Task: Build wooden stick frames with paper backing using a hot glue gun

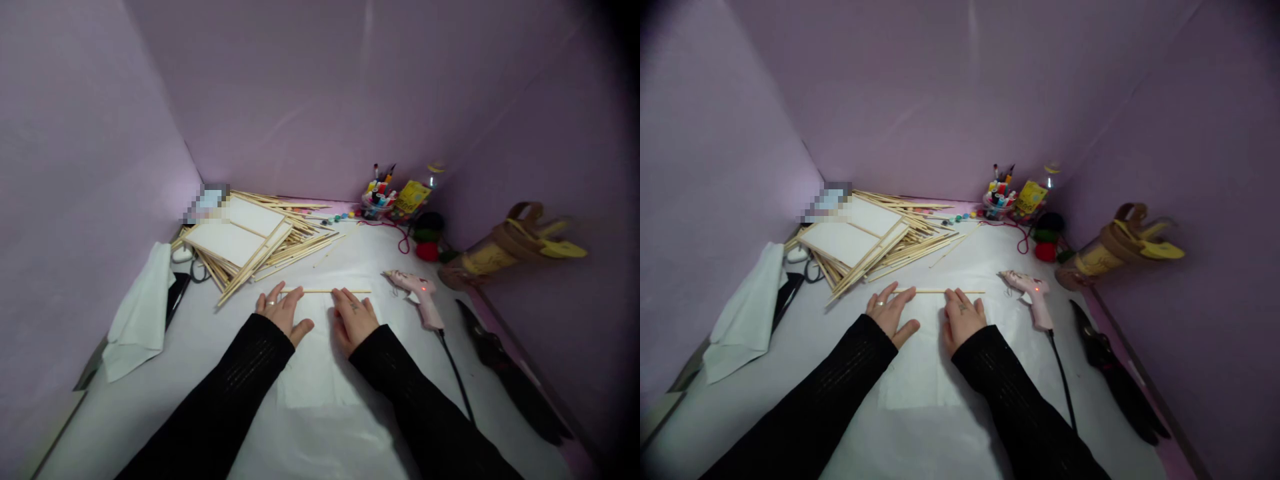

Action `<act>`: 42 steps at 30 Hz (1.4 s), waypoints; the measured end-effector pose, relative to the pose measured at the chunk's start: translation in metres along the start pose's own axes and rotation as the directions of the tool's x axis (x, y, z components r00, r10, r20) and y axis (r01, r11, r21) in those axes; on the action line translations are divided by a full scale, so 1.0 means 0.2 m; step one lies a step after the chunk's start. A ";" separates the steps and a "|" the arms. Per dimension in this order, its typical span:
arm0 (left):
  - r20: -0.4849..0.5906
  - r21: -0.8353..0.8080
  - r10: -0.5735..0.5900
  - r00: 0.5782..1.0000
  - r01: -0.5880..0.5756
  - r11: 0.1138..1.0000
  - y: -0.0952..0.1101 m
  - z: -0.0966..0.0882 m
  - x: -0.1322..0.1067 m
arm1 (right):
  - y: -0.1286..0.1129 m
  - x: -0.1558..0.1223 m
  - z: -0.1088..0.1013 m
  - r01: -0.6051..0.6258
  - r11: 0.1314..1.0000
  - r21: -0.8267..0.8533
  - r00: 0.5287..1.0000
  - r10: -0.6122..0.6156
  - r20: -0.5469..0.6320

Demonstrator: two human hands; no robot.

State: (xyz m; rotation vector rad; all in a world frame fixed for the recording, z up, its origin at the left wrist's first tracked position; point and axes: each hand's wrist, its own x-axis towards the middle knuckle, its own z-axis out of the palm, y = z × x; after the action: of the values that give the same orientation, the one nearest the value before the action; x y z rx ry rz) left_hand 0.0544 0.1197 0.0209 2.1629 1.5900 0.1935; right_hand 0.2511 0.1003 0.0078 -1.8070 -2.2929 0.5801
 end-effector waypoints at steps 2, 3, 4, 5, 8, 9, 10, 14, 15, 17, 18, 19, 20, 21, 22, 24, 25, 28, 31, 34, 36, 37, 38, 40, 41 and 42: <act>0.014 0.006 -0.010 1.000 0.010 1.000 0.01 -0.01 0.00 | 0.00 0.00 0.00 -0.003 1.000 -0.005 1.000 0.003 0.006; 0.019 0.007 -0.014 1.000 0.014 1.000 0.01 -0.01 0.00 | 0.00 0.00 0.00 -0.005 1.000 -0.006 1.000 0.005 0.006; 0.022 0.008 -0.017 1.000 0.017 1.000 0.01 -0.02 0.00 | 0.00 0.00 0.00 -0.007 1.000 -0.007 1.000 0.007 0.003; 0.023 0.008 -0.019 1.000 0.018 1.000 0.02 -0.02 0.00 | 0.00 0.00 0.00 -0.008 1.000 -0.007 1.000 0.008 -0.001; 0.025 0.005 -0.020 0.999 0.020 1.000 0.02 -0.02 0.00 | -0.01 0.00 0.00 -0.010 1.000 -0.003 1.000 0.010 0.001; 0.026 0.003 -0.021 0.999 0.021 1.000 0.02 -0.02 0.00 | -0.01 0.00 0.00 -0.012 1.000 -0.001 1.000 0.012 0.006; 0.029 0.002 -0.021 0.999 0.021 1.000 0.02 -0.02 0.00 | -0.01 0.00 -0.01 -0.014 1.000 0.000 1.000 0.014 0.009; 0.040 0.005 -0.032 0.999 0.032 0.999 0.03 -0.03 0.00 | -0.03 -0.01 -0.01 -0.021 1.000 0.001 0.999 0.021 -0.036; 0.043 0.007 -0.035 0.998 0.035 0.999 0.03 -0.03 0.00 | -0.03 -0.02 -0.01 -0.022 1.000 0.003 0.998 0.022 -0.050; 0.047 0.010 -0.039 0.998 0.039 0.999 0.03 -0.04 0.00 | -0.04 -0.02 -0.01 -0.018 1.000 0.009 0.998 0.018 -0.067; 0.048 0.011 -0.040 0.998 0.039 0.999 0.03 -0.04 0.00 | -0.05 -0.02 -0.01 -0.014 1.000 0.012 0.997 0.015 -0.073; 0.050 0.012 -0.041 0.998 0.041 0.999 0.03 -0.04 0.00 | -0.05 -0.02 0.00 -0.011 1.000 0.016 0.997 0.012 -0.079; 0.052 0.014 -0.040 0.998 0.040 0.999 0.03 -0.04 0.00 | -0.05 -0.02 0.01 -0.009 1.000 0.021 0.996 0.010 -0.085; 0.052 0.016 -0.038 0.998 0.037 0.999 0.03 -0.04 0.00 | -0.05 -0.02 0.02 -0.009 0.999 0.031 0.996 0.012 -0.092; 0.053 0.018 -0.035 0.998 0.034 0.999 0.02 -0.04 0.00 | -0.05 -0.02 0.02 -0.010 0.999 0.047 0.995 0.015 -0.103; 0.051 0.022 -0.027 0.998 0.026 0.999 0.02 -0.04 0.00 | -0.02 -0.01 0.02 -0.014 0.996 0.084 0.988 0.027 -0.153; 0.044 0.023 -0.023 0.999 0.022 0.999 0.02 -0.04 -0.01 | 0.01 -0.01 0.02 -0.017 0.995 0.095 0.979 0.036 -0.200; 0.008 0.023 -0.011 1.000 0.011 1.000 0.02 -0.03 -0.01 | 0.14 -0.01 -0.04 -0.058 0.995 0.079 0.904 0.086 -0.418; -0.025 0.016 -0.005 1.000 0.006 1.000 0.02 -0.03 -0.02 | 0.27 0.00 -0.09 -0.162 0.985 0.056 0.812 0.165 -0.560; -0.050 0.009 0.007 0.999 -0.006 1.000 0.02 -0.01 -0.02 | 0.33 0.02 -0.08 -0.140 0.990 0.034 0.812 0.134 -0.568; -0.073 0.006 0.018 0.997 -0.017 1.000 0.01 0.01 -0.02 | 0.33 0.04 -0.05 -0.088 0.996 0.010 0.835 0.080 -0.545; -0.087 0.003 0.024 0.996 -0.024 1.000 0.00 0.02 -0.02 | 0.33 0.05 -0.03 -0.080 0.997 0.000 0.844 0.068 -0.532; -0.105 -0.002 0.031 0.994 -0.031 1.000 -0.01 0.03 -0.01 | 0.33 0.06 -0.02 -0.084 0.996 -0.006 0.852 0.069 -0.519; -0.165 -0.014 0.057 0.985 -0.061 0.998 -0.04 0.04 0.00 | 0.34 0.07 0.00 -0.105 0.994 -0.004 0.866 0.090 -0.492; -0.208 -0.016 0.082 0.975 -0.087 0.996 -0.06 0.04 0.01 | 0.34 0.07 0.01 -0.117 0.993 0.005 0.873 0.106 -0.477; -0.261 -0.013 0.111 0.959 -0.118 0.993 -0.08 0.03 0.01 | 0.35 0.07 0.01 -0.133 0.991 0.021 0.881 0.128 -0.455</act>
State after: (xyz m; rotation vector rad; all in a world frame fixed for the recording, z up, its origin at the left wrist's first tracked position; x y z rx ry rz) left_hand 0.0437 0.1234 0.0094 2.2838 1.5861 0.5547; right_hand 0.3095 0.1279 -0.0230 -1.8702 -1.8726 0.1314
